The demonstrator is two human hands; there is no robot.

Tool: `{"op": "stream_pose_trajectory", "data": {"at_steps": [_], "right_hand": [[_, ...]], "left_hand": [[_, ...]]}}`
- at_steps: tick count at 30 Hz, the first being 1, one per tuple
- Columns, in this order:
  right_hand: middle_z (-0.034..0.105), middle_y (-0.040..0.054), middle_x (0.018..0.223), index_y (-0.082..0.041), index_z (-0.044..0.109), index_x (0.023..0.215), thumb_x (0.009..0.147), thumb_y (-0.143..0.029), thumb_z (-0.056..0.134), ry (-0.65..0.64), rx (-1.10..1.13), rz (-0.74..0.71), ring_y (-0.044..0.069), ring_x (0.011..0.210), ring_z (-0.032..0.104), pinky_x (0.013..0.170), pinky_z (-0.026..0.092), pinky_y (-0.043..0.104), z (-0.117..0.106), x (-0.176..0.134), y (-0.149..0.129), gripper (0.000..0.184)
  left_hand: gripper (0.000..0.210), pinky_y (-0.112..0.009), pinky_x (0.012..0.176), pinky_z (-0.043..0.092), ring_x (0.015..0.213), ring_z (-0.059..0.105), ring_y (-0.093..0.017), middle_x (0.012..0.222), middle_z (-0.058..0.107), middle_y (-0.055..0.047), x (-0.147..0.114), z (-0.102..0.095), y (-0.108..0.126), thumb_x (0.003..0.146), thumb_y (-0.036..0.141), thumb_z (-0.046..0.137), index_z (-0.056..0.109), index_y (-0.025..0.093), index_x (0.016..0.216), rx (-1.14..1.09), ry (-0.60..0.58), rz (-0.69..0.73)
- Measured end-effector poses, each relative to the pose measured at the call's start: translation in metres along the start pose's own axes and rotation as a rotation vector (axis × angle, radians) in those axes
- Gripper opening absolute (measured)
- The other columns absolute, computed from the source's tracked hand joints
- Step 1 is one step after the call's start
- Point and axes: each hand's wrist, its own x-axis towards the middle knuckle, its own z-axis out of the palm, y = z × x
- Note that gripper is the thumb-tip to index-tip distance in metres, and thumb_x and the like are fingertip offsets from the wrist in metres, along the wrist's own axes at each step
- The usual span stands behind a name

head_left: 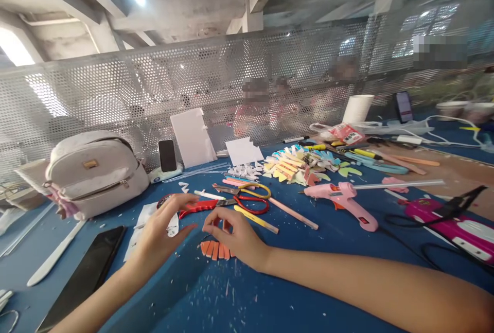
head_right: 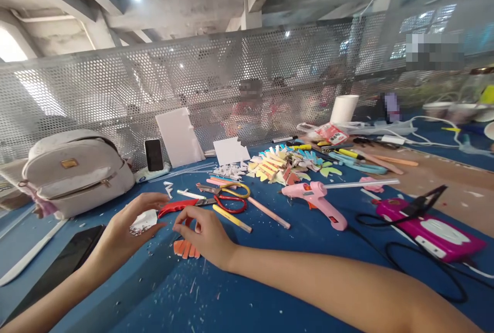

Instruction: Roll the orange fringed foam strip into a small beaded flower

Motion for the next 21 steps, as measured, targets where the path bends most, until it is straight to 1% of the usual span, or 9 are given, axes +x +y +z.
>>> {"op": "stream_pose_trajectory", "data": {"at_steps": [1,2,3,4,6,8,12,17,21], "right_hand": [[0.068,0.0012,0.082,-0.017,0.066,0.086,0.092,-0.026,0.060,-0.019,0.024,0.006,0.013,0.071,0.058,0.057,0.038,0.021,0.000,0.000,0.000,0.012],[0.069,0.0016,0.082,-0.017,0.066,0.087,0.093,-0.027,0.059,-0.036,0.044,0.007,0.012,0.070,0.060,0.057,0.039,0.021,0.000,-0.001,0.000,0.014],[0.070,0.0018,0.081,-0.017,0.066,0.086,0.093,-0.027,0.059,-0.049,0.058,0.005,0.013,0.069,0.061,0.057,0.040,0.022,0.000,-0.001,0.000,0.014],[0.070,0.0018,0.081,-0.017,0.066,0.086,0.092,-0.026,0.060,-0.054,0.066,0.000,0.013,0.069,0.061,0.058,0.041,0.022,0.001,-0.002,0.000,0.013],[0.070,0.0016,0.080,-0.017,0.066,0.084,0.090,-0.024,0.062,-0.051,0.064,-0.009,0.013,0.070,0.063,0.059,0.043,0.022,0.002,-0.002,0.001,0.010],[0.070,0.0016,0.079,-0.017,0.067,0.083,0.088,-0.023,0.065,-0.048,0.045,-0.014,0.013,0.070,0.063,0.059,0.044,0.022,0.002,-0.001,0.001,0.008],[0.070,0.0009,0.077,-0.017,0.068,0.081,0.087,-0.023,0.066,-0.051,-0.013,-0.022,0.013,0.068,0.060,0.057,0.041,0.022,0.002,0.000,0.000,0.008],[0.069,0.0006,0.078,-0.017,0.068,0.082,0.088,-0.023,0.066,-0.060,-0.045,-0.020,0.012,0.067,0.058,0.055,0.038,0.022,0.001,0.000,-0.001,0.008],[0.069,0.0006,0.080,-0.017,0.067,0.082,0.088,-0.022,0.066,-0.071,-0.052,-0.028,0.012,0.070,0.059,0.055,0.038,0.022,0.001,-0.001,0.000,0.007]], "left_hand": [[0.029,-0.043,0.093,0.050,0.110,0.063,-0.026,0.119,0.064,-0.009,-0.001,-0.004,-0.006,0.087,0.021,0.063,0.059,0.026,0.115,0.054,-0.037,0.011],[0.021,-0.042,0.092,0.050,0.112,0.061,-0.028,0.118,0.064,-0.009,-0.004,-0.007,-0.013,0.086,0.022,0.063,0.063,0.025,0.107,0.084,-0.058,-0.001],[0.013,-0.041,0.089,0.051,0.107,0.063,-0.028,0.110,0.067,-0.009,-0.007,-0.010,-0.021,0.086,0.024,0.064,0.066,0.024,0.099,0.092,-0.096,-0.024],[0.008,-0.038,0.082,0.053,0.096,0.066,-0.026,0.101,0.069,-0.007,-0.011,-0.013,-0.029,0.086,0.026,0.064,0.067,0.023,0.093,0.089,-0.147,-0.070],[0.008,-0.035,0.075,0.053,0.082,0.067,-0.023,0.087,0.071,-0.006,-0.021,-0.016,-0.042,0.086,0.027,0.063,0.068,0.021,0.085,0.069,-0.247,-0.145],[0.009,-0.031,0.070,0.053,0.078,0.067,-0.022,0.084,0.072,-0.005,-0.031,-0.015,-0.050,0.085,0.027,0.064,0.070,0.021,0.082,0.039,-0.304,-0.158],[0.009,-0.029,0.068,0.052,0.075,0.065,-0.021,0.084,0.072,-0.005,-0.041,-0.008,-0.053,0.084,0.027,0.066,0.072,0.022,0.080,-0.001,-0.322,-0.145],[0.014,-0.027,0.064,0.050,0.068,0.062,-0.018,0.078,0.069,-0.004,-0.041,0.002,-0.056,0.083,0.024,0.064,0.071,0.021,0.071,-0.040,-0.280,-0.141],[0.016,-0.026,0.062,0.050,0.066,0.062,-0.017,0.076,0.069,-0.004,-0.040,0.002,-0.055,0.083,0.022,0.063,0.070,0.021,0.069,-0.073,-0.287,-0.108]]}}
